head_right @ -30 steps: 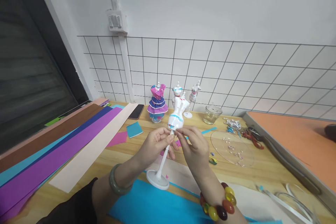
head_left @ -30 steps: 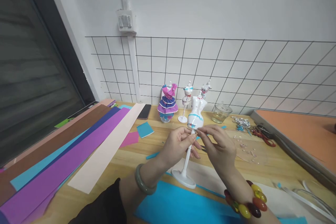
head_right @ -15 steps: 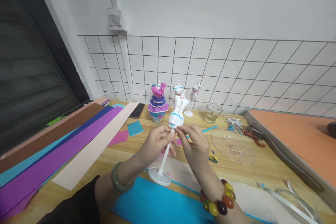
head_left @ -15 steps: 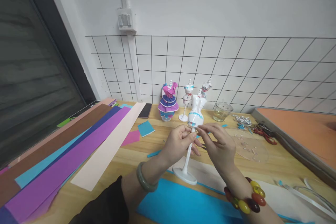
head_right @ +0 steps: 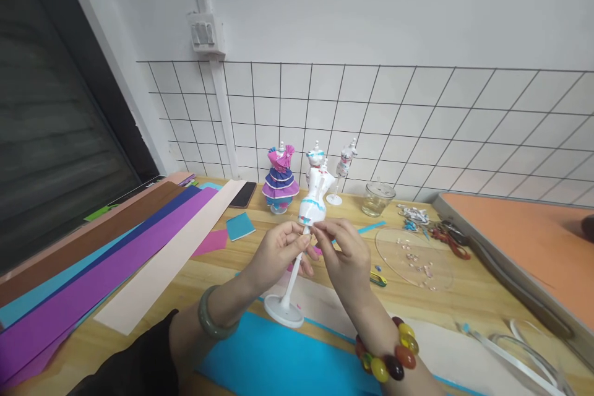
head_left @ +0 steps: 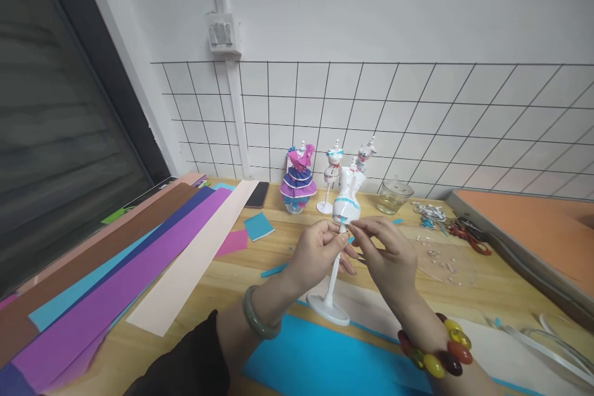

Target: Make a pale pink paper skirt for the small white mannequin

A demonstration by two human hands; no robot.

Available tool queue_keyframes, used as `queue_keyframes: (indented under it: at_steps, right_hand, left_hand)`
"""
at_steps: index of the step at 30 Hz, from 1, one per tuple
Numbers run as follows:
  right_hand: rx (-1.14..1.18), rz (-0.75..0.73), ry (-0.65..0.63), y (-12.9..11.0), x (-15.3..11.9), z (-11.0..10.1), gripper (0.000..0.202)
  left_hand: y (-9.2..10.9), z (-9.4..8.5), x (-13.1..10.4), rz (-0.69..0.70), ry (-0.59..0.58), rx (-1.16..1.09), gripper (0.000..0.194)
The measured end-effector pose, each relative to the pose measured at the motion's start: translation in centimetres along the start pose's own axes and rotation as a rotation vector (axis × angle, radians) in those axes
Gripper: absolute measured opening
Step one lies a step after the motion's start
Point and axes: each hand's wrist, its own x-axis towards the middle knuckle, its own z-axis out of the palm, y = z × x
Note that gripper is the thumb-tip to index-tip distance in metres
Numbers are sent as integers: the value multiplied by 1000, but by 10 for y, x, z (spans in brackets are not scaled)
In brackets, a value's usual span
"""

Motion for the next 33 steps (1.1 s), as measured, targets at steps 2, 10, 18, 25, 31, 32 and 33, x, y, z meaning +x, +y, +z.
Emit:
queue_keyframes:
  at_steps: [2,10,18,25,31,32,33]
  right_hand:
    - [9,5,-4,0,0,0,9]
    - [1,33,17,1,-2,2,7]
    - [37,25,-15,2,-2,2,9]
    - [38,28,4,3,-3,4,6]
    - [57,47,-18,6,-7,5,10]
    - [63,51,-20,6,-7,5,10]
    - [69,57,-22,6,-6,5,10]
  left_hand:
    - [0,0,0,5,-1,4,36]
    - [-1,-1,1,-5,-8,1,38]
    - [-1,-1,1,6,-3,8,41]
    - [-2,-1,1,-35,9,14,40]
    - [0,-1,1,-41,30,45,34]
    - [0,-1,1,-38,29,46,33]
    - [0,-1,1,-36,29,48,32]
